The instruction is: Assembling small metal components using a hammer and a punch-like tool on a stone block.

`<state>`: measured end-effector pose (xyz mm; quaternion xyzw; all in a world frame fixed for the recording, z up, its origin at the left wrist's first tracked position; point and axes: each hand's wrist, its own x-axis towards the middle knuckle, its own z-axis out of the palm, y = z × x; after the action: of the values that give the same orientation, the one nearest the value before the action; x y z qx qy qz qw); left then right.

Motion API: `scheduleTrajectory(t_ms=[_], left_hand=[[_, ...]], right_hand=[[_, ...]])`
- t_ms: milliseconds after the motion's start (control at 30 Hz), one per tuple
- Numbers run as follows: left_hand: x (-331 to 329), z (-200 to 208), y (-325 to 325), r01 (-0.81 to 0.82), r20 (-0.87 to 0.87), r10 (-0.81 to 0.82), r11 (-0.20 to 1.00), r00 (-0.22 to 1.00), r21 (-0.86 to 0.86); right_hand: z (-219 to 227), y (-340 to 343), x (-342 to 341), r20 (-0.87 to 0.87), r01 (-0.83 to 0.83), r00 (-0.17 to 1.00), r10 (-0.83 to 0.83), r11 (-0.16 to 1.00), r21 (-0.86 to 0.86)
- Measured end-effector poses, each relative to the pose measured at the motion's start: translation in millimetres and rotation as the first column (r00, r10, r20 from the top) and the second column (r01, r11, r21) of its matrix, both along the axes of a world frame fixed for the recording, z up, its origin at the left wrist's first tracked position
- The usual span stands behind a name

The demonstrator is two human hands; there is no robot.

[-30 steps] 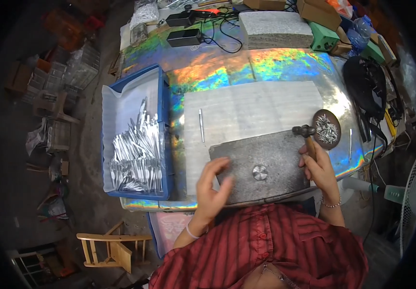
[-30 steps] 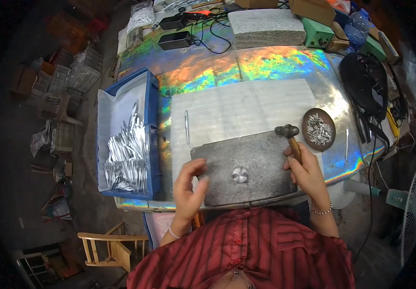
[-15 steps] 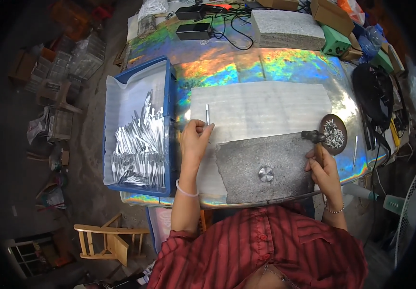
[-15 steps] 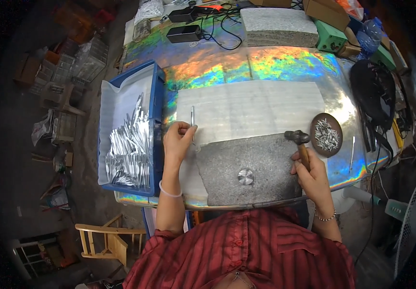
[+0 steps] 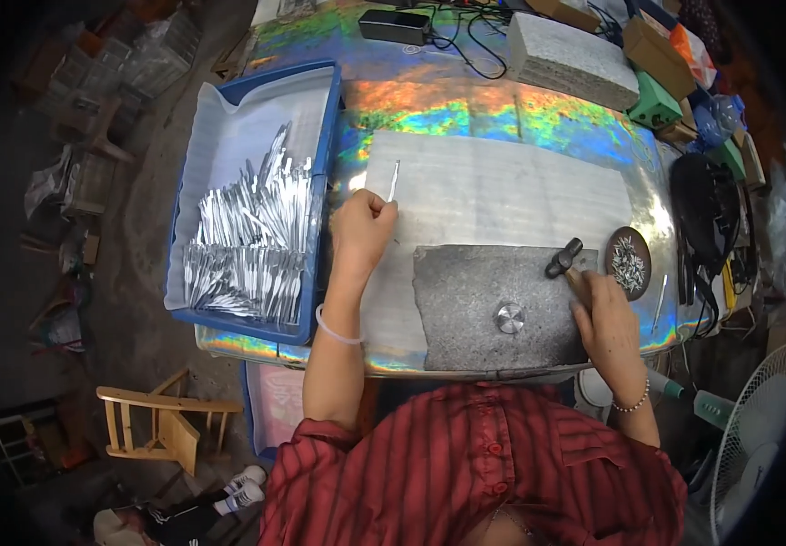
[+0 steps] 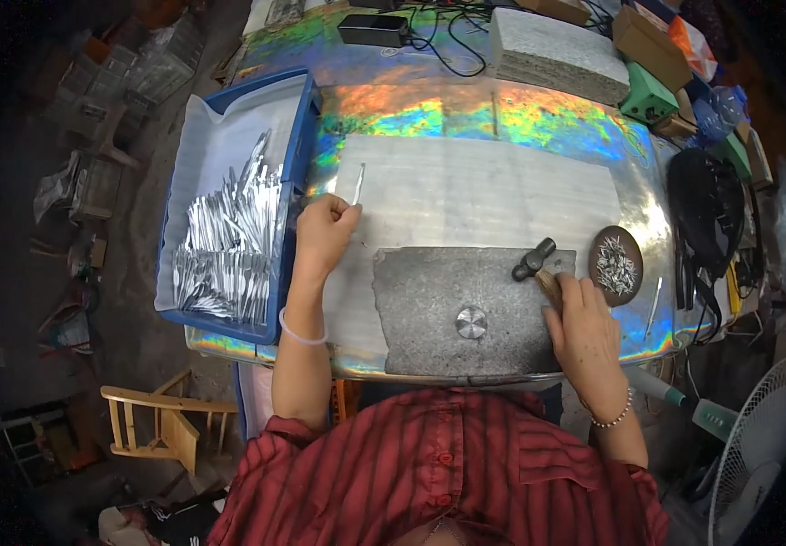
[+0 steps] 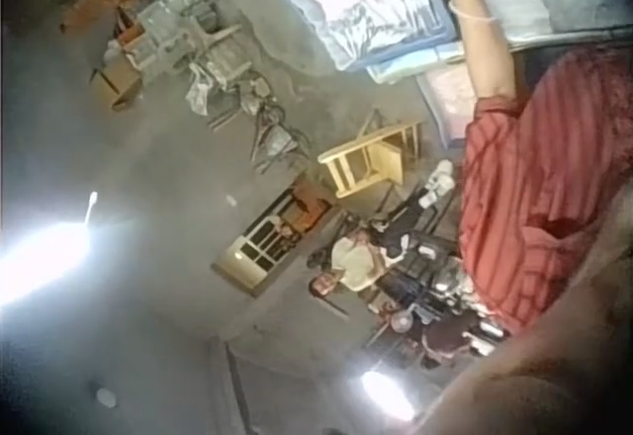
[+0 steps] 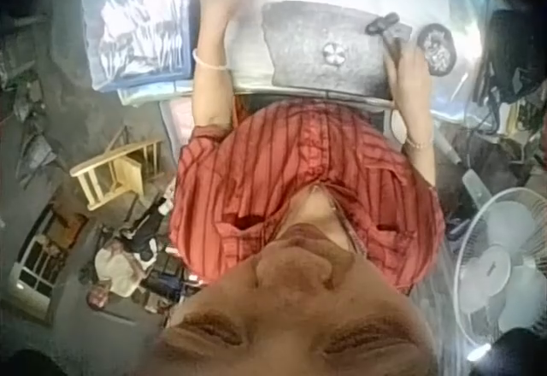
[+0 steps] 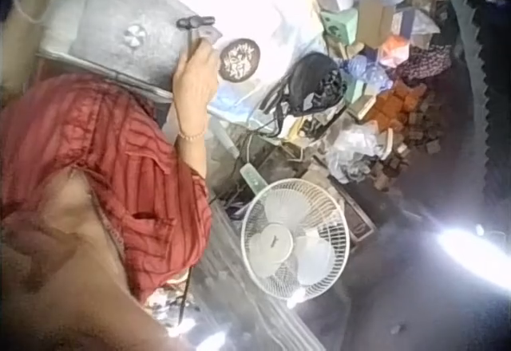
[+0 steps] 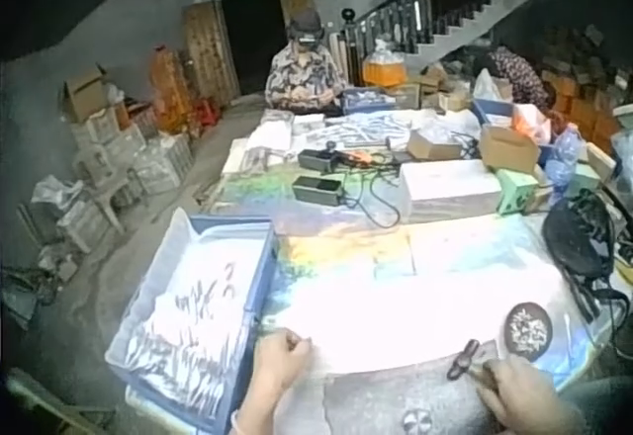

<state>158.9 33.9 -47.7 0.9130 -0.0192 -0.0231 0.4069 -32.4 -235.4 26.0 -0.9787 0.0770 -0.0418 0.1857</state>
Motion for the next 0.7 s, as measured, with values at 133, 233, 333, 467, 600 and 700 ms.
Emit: scheduleTrajectory(t_ms=[133,233,333,467,600,700], left_hand=[[-32,31,17,-0.03,-0.125,-0.033,0.879,0.992,-0.475],[-67,49,37,-0.159,-0.254,-0.213,0.38,0.943,-0.911],[-97,53,48,-0.217,-0.279,-0.247,0.251,0.928,-0.943],[-131,56,54,-0.215,-0.288,-0.207,0.316,0.935,-0.924],[-149,57,65,-0.282,-0.34,-0.128,0.335,0.932,-0.899],[-149,59,64,-0.338,-0.4,-0.082,0.397,0.913,-0.853]], right_hand=[[47,9,24,0.054,-0.303,0.95,0.308,0.95,-0.072],[62,41,78,0.078,-0.493,0.865,0.496,0.812,0.311],[18,81,154,0.08,-0.778,0.58,0.811,0.522,0.349],[-28,126,202,-0.251,-0.711,0.528,0.812,0.583,0.393],[-49,146,210,-0.465,-0.764,0.494,0.735,0.622,0.172],[-58,147,204,-0.375,-0.743,0.611,0.697,0.669,0.031]])
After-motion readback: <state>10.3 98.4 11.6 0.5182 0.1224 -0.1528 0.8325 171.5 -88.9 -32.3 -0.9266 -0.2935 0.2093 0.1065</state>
